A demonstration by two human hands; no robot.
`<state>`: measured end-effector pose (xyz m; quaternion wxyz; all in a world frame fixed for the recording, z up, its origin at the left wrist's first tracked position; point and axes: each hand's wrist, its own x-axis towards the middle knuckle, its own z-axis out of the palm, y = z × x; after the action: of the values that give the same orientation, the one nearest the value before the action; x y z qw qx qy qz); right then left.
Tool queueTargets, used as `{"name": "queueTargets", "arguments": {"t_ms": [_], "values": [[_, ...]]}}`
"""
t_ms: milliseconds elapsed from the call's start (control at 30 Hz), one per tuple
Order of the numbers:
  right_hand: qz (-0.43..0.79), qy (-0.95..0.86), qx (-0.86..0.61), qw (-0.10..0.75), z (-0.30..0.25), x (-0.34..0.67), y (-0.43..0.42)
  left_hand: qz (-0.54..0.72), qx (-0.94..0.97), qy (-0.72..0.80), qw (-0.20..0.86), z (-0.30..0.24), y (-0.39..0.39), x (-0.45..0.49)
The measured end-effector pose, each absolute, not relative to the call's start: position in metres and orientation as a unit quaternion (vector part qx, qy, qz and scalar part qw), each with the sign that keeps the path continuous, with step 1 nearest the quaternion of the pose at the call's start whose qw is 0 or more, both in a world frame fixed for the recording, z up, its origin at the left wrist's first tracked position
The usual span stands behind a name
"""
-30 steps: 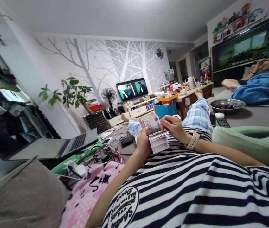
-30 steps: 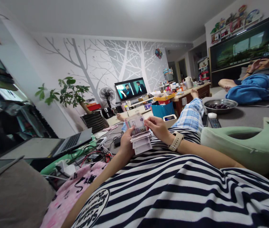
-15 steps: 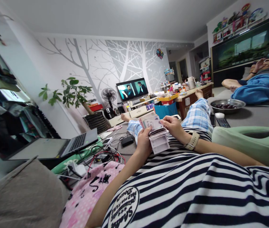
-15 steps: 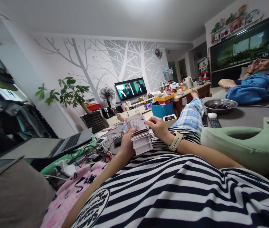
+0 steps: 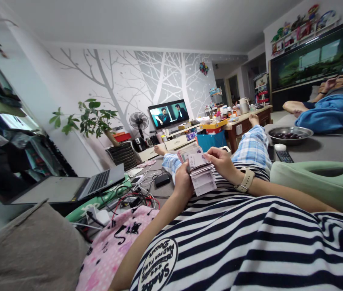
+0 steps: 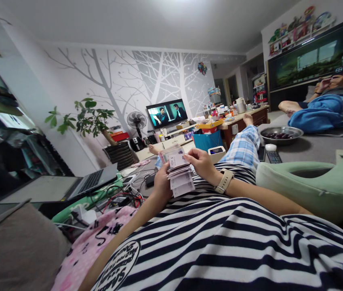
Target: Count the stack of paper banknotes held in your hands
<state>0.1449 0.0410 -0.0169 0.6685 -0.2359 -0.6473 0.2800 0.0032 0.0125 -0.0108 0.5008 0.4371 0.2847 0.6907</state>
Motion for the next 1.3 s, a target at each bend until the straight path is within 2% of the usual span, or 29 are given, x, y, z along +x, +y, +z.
{"name": "queueTargets", "arguments": {"t_ms": [867, 1300], "values": [[0.318, -0.645, -0.206, 0.664, -0.015, 0.144, 0.038, 0.695, 0.414, 0.305, 0.504, -0.013, 0.02, 0.002], [0.292, -0.655, -0.207, 0.665, -0.016, 0.145, 0.038, 0.696, 0.399, 0.329, 0.498, -0.007, 0.013, 0.005]]}}
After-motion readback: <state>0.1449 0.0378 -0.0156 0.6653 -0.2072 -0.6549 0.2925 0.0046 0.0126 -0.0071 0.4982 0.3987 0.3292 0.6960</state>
